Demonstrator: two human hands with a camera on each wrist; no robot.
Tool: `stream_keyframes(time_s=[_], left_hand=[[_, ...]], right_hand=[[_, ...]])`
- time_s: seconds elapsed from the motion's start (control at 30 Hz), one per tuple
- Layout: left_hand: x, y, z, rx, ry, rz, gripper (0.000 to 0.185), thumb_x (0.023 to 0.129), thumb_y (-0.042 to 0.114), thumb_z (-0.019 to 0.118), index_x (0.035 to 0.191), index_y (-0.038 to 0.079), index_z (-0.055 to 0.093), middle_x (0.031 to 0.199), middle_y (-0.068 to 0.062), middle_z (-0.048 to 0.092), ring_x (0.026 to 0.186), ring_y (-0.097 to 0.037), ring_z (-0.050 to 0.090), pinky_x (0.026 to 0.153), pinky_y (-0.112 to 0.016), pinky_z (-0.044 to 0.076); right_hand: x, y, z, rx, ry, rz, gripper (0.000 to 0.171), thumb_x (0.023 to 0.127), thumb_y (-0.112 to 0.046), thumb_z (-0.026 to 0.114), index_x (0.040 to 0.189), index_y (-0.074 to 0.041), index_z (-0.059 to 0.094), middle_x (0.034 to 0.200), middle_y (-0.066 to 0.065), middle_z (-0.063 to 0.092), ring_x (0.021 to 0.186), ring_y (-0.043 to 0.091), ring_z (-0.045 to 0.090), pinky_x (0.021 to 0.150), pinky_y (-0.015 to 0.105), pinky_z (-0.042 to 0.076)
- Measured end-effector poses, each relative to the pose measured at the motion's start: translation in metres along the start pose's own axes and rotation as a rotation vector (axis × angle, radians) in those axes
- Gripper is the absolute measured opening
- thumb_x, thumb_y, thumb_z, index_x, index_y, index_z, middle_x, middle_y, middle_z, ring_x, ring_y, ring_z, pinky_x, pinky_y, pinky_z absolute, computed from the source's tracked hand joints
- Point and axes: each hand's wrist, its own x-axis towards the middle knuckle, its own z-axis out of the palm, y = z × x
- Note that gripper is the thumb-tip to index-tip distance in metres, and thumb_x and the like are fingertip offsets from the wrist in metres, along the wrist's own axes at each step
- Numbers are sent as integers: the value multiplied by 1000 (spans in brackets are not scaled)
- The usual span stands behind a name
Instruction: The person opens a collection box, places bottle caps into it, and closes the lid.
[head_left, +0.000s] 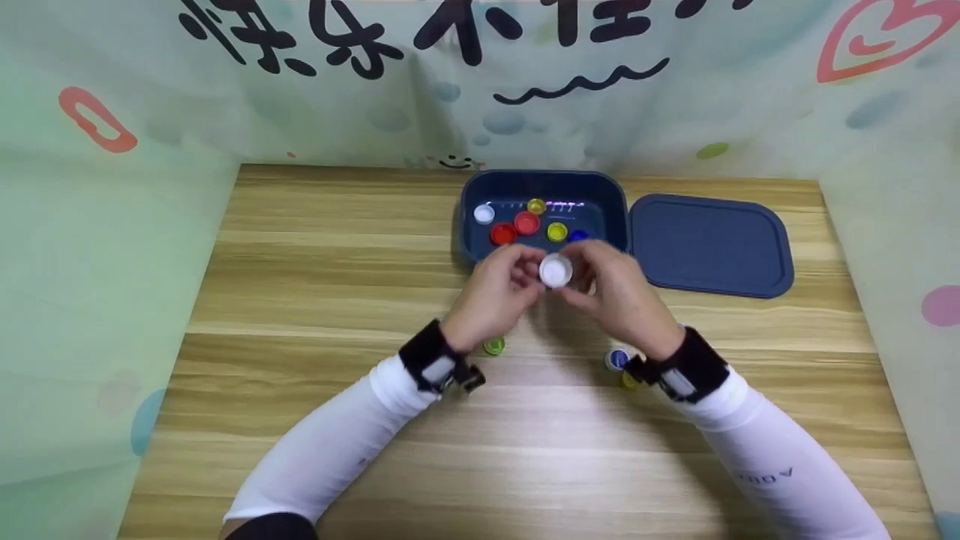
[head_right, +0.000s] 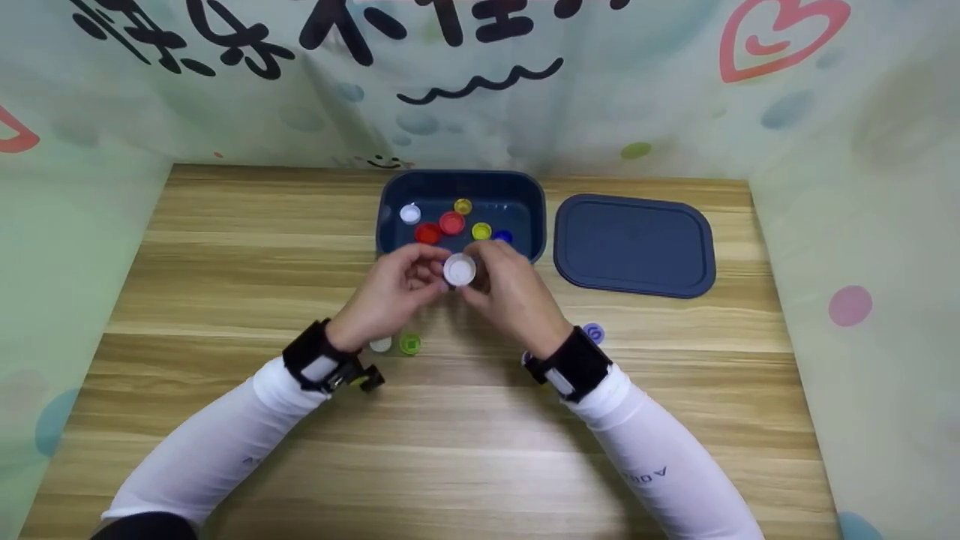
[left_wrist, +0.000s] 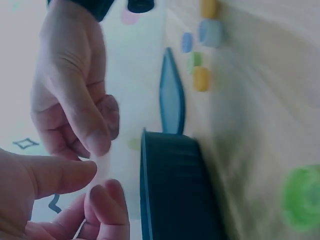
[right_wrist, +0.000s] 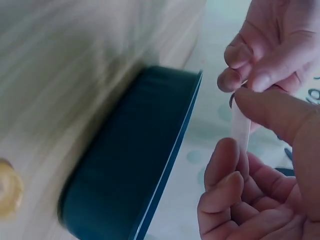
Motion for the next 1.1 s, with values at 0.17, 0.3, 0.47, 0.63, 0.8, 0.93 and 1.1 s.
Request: stream_keyframes(time_s=[0.17, 0.3, 0.47, 0.63, 0.8, 0.93, 1.1], left_hand=[[29, 5, -2, -62, 6, -10, 47, 98, -3, 69, 144, -3, 59, 128, -15, 65, 110, -21, 67, 94, -24, 55], [53, 6, -3, -152, 19, -5, 48, 99, -6, 68, 144, -6, 55, 136, -18, 63, 119, -26, 67, 97, -24, 54], [77, 4, 1, -229, 25, -13, 46, 100, -9, 61, 145, -6, 51, 142, -21, 59, 129, -30, 63, 100, -22, 52], [92, 0, 5, -255, 7, -24, 50, 102, -10, 55, 150, -5, 47, 154, -22, 52, 141, -31, 54, 107, -23, 48], [89, -7, 4, -209, 40, -4, 52, 102, -9, 55, 153, -4, 46, 159, -20, 48, 146, -31, 48, 116, -34, 43], [77, -10, 0, -159, 43, 43, 52, 101, -8, 57, 152, -4, 46, 154, -19, 52, 140, -27, 54, 114, -33, 45], [52, -8, -5, -49, 26, 139, 50, 99, -5, 64, 147, -1, 52, 137, -17, 62, 122, -26, 64, 100, -27, 54]], right_hand=[[19, 11, -9, 28, 37, 101, 48, 92, -7, 83, 134, 4, 64, 105, 14, 70, 91, 24, 68, 81, 39, 59], [35, 24, -16, 58, 45, 175, 48, 97, -8, 76, 141, 2, 61, 112, 16, 71, 99, 27, 69, 86, 42, 58], [51, 38, -19, 53, 55, 241, 46, 101, -10, 70, 145, 0, 59, 118, 16, 71, 107, 28, 68, 91, 45, 55], [56, 46, -20, 49, 46, 271, 53, 103, -9, 66, 152, 3, 52, 132, 21, 68, 120, 33, 65, 101, 49, 53], [50, 46, -19, 49, 32, 277, 58, 104, -10, 64, 157, 2, 45, 145, 24, 61, 131, 36, 60, 108, 50, 50], [42, 37, -19, 45, 46, 228, 54, 103, -9, 66, 153, 1, 51, 144, 23, 62, 130, 36, 59, 107, 51, 50], [28, 19, -10, 25, 61, 72, 47, 98, -5, 71, 143, 3, 60, 130, 21, 68, 119, 34, 64, 103, 49, 52]])
